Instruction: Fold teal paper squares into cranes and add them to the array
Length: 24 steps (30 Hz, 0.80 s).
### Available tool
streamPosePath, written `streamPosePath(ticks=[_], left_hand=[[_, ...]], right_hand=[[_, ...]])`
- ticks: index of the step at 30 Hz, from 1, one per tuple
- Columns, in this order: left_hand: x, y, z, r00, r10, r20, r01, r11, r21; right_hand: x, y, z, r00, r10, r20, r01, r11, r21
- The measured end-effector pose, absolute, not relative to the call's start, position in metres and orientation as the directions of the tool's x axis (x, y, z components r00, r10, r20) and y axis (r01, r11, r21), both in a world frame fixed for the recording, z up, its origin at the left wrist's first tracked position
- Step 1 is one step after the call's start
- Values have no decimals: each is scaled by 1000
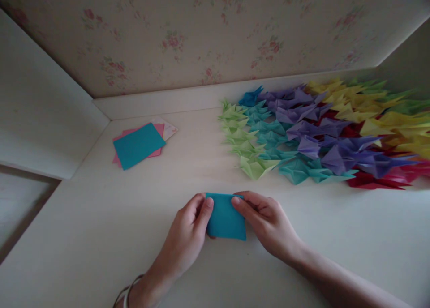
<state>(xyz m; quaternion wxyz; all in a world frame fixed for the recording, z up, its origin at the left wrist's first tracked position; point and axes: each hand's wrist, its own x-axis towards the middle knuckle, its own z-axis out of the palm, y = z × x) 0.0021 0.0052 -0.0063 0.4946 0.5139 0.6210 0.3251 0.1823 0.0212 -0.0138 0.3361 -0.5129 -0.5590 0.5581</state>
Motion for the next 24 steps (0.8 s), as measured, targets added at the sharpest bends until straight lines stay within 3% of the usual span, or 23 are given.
streamPosePath(ticks=[5, 13, 20, 24], left_hand=[[5, 1, -8, 6, 939, -344, 342, 322, 883], [5, -1, -2, 96, 912, -398, 419, 326, 847], [3, 2, -3, 121, 900, -418, 313, 365, 877], [3, 3, -3, 119, 927, -356, 127, 341, 931]], right_hand=[[183, 21, -13, -282, 929, -239, 87, -224, -971], [183, 23, -12, -259, 945, -199, 204, -148, -968], [183, 23, -14, -269, 947, -176, 194, -125, -973], [181, 29, -15, -209, 954, -217, 74, -205, -976]])
